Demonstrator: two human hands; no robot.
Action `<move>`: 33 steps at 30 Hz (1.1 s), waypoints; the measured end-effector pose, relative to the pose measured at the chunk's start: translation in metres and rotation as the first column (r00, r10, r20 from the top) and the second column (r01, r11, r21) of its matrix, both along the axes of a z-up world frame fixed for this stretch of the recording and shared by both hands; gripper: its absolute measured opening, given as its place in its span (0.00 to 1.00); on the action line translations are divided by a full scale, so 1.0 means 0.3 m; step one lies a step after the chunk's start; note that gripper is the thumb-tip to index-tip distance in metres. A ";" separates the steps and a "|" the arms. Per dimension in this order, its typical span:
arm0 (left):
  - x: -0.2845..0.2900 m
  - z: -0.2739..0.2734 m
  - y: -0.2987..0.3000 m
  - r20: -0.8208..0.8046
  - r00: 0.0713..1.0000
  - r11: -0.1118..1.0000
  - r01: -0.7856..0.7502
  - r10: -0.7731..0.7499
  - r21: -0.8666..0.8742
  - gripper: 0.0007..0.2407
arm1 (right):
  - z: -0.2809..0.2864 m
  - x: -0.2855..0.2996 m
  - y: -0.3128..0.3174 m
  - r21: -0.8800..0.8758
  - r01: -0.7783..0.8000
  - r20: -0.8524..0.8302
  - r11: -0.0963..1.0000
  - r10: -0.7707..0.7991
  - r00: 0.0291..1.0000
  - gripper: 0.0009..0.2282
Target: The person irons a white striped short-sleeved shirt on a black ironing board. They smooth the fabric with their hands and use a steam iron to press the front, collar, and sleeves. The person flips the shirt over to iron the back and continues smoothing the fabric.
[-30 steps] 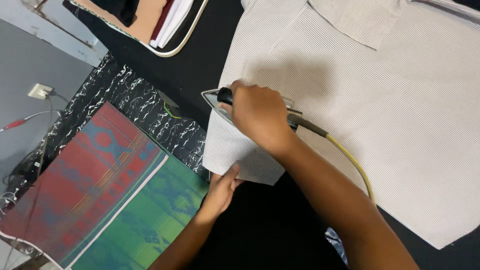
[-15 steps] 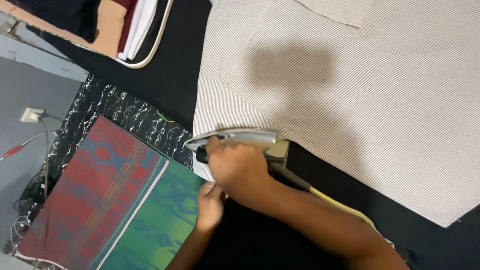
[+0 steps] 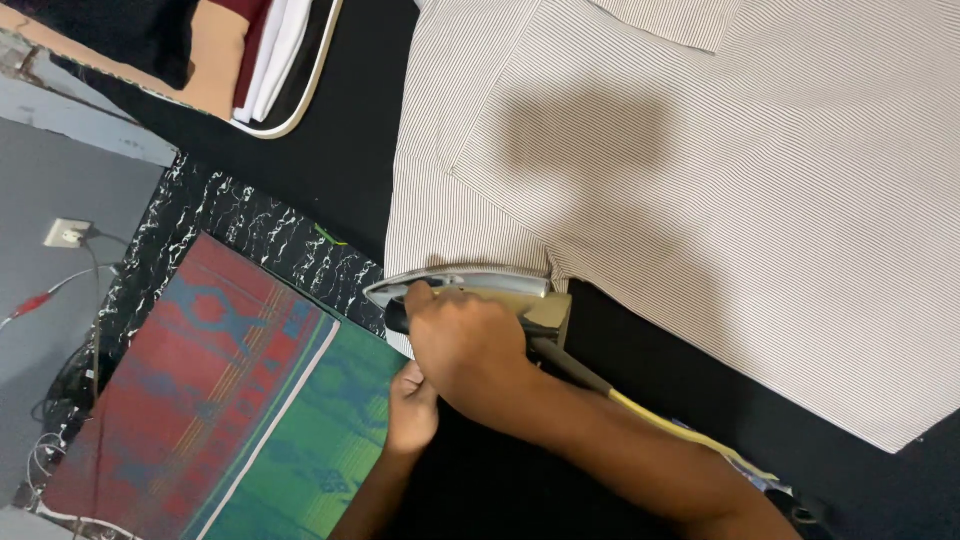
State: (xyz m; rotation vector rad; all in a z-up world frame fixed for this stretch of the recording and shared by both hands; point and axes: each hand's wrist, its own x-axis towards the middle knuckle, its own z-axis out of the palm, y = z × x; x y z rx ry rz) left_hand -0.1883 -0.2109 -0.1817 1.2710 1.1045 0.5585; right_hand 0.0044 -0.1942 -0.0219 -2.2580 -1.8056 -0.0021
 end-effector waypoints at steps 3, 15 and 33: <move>-0.025 -0.034 -0.001 -0.003 1.000 1.000 -0.002 0.002 0.016 0.08 | 0.001 -0.018 0.040 0.009 0.020 -0.035 1.000 -0.020 0.999 0.01; -0.056 -0.059 0.077 0.501 0.751 0.883 -0.238 0.431 -0.404 0.22 | 0.409 0.273 0.103 -0.207 -0.046 -0.478 0.977 -0.060 0.876 0.16; -0.018 0.110 0.337 -0.111 0.977 0.983 -0.180 0.183 0.037 0.08 | 0.236 0.478 0.239 -0.416 -0.166 -0.318 0.894 0.027 0.948 0.17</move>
